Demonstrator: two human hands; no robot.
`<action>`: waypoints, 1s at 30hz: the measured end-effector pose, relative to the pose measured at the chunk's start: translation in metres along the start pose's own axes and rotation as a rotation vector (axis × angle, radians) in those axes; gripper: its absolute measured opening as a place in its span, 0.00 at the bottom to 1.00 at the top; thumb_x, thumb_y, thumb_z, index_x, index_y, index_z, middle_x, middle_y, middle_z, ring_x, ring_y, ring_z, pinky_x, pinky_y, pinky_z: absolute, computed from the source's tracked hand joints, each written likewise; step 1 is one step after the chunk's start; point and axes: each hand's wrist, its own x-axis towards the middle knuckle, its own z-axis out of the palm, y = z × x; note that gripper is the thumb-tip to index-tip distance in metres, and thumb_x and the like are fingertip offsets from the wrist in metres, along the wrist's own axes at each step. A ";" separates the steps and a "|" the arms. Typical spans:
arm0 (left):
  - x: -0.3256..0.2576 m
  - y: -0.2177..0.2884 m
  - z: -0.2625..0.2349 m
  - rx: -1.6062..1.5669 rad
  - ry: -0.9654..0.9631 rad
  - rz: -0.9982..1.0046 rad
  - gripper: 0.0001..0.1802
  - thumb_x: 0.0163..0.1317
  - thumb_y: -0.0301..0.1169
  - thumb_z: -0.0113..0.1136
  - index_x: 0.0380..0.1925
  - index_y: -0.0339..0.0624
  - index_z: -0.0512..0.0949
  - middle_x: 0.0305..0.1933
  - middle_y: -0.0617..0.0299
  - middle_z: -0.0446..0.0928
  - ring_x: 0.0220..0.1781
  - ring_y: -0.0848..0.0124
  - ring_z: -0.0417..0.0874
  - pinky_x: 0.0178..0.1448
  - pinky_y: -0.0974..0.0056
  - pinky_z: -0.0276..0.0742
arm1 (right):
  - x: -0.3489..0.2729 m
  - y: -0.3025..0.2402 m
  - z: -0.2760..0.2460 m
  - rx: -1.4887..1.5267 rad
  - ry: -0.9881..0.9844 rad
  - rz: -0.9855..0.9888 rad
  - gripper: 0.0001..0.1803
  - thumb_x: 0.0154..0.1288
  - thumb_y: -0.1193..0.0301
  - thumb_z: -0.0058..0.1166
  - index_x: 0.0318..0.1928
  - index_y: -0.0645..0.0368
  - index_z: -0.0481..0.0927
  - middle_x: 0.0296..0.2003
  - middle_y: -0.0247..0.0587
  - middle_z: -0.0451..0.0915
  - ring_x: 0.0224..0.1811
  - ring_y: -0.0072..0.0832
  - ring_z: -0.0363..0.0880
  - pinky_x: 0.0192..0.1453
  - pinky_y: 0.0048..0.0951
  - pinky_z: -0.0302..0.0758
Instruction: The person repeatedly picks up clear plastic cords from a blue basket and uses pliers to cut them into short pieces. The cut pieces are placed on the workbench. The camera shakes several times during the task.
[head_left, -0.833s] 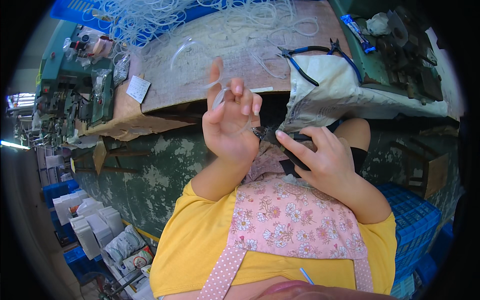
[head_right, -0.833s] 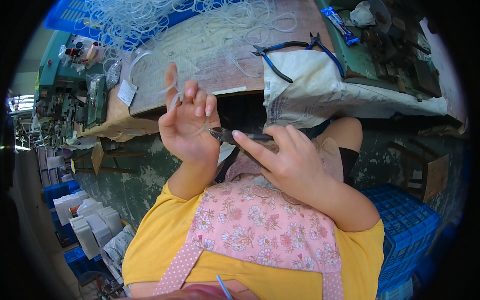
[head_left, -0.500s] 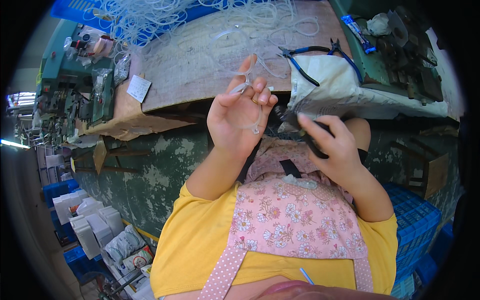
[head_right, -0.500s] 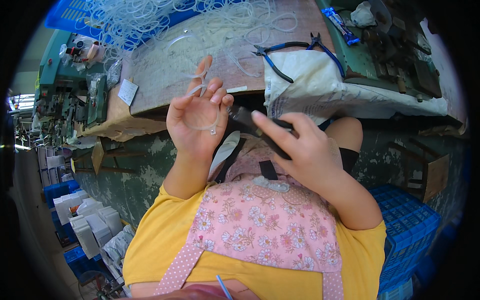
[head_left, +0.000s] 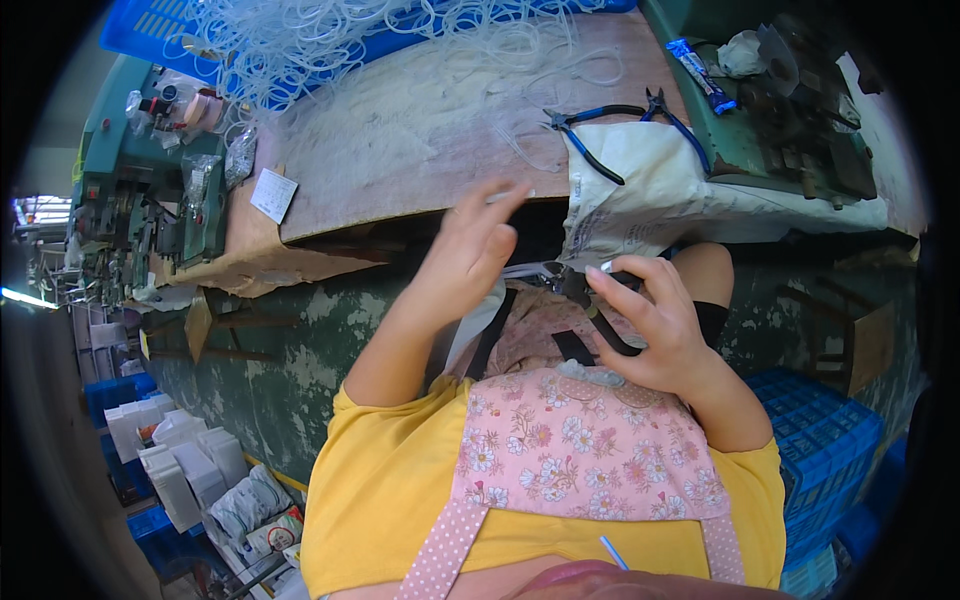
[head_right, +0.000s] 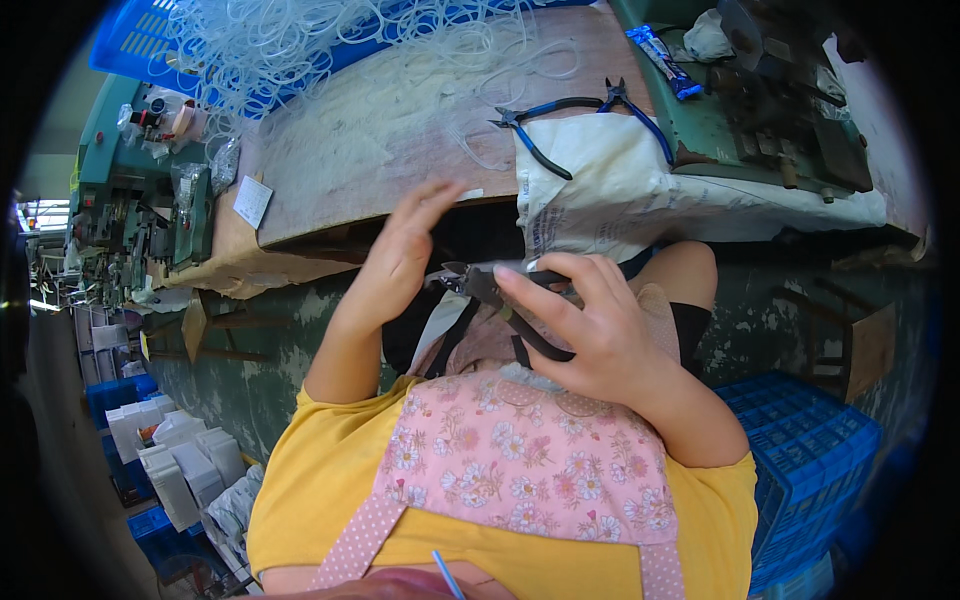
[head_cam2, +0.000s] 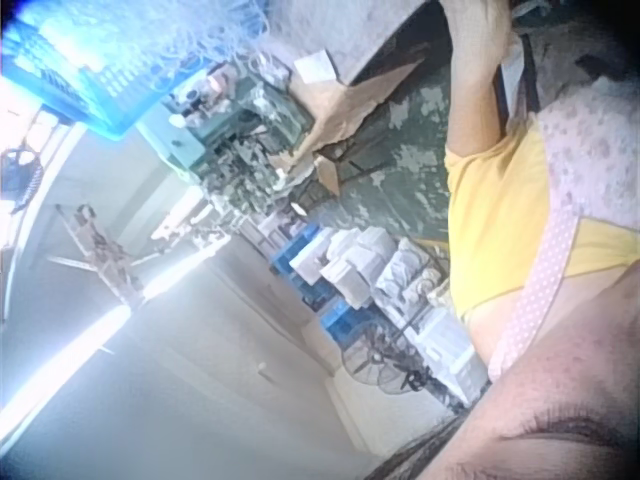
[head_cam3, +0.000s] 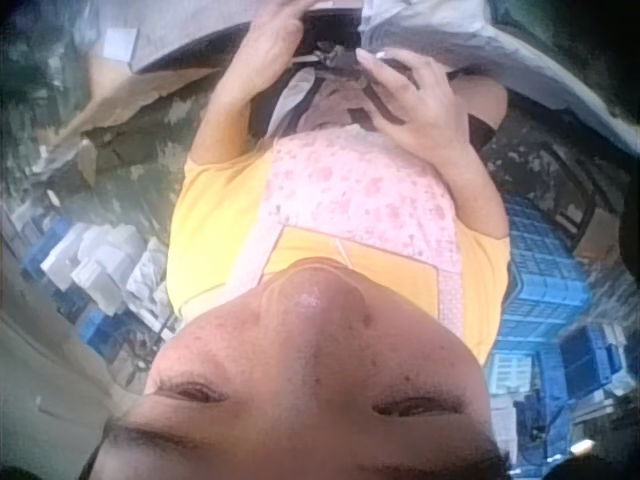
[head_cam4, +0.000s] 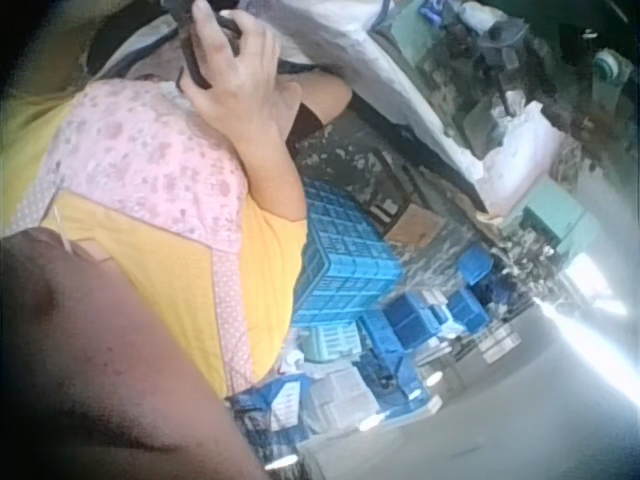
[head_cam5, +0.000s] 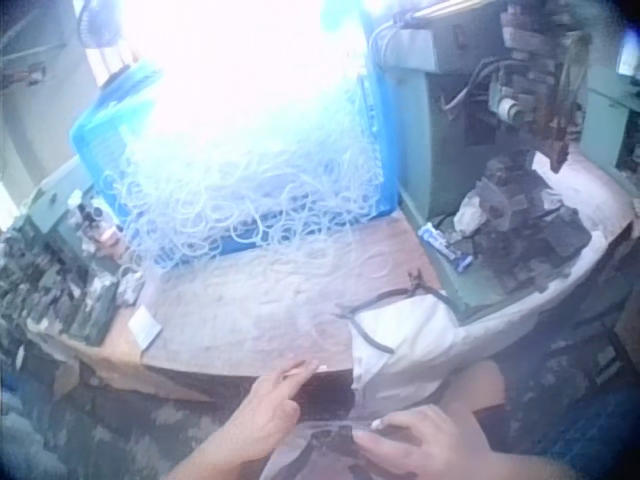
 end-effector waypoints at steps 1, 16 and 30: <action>0.004 -0.005 -0.001 0.345 0.070 0.086 0.30 0.67 0.51 0.52 0.61 0.42 0.71 0.61 0.47 0.71 0.64 0.50 0.69 0.69 0.48 0.61 | -0.001 -0.001 0.001 0.032 -0.003 0.030 0.39 0.41 0.75 0.66 0.61 0.47 0.76 0.46 0.45 0.73 0.43 0.43 0.73 0.49 0.40 0.70; 0.089 -0.087 0.005 0.522 0.056 0.379 0.14 0.64 0.35 0.57 0.46 0.40 0.75 0.63 0.53 0.71 0.71 0.54 0.64 0.73 0.48 0.58 | -0.008 0.004 0.007 0.147 -0.077 0.059 0.40 0.43 0.74 0.67 0.63 0.52 0.73 0.49 0.48 0.72 0.48 0.44 0.74 0.53 0.39 0.73; 0.051 -0.040 -0.009 -0.209 0.320 0.203 0.11 0.68 0.35 0.55 0.37 0.37 0.74 0.40 0.54 0.75 0.50 0.57 0.75 0.62 0.52 0.68 | -0.003 0.004 -0.001 0.470 -0.149 0.383 0.46 0.53 0.72 0.63 0.72 0.57 0.57 0.47 0.45 0.71 0.47 0.30 0.73 0.51 0.28 0.71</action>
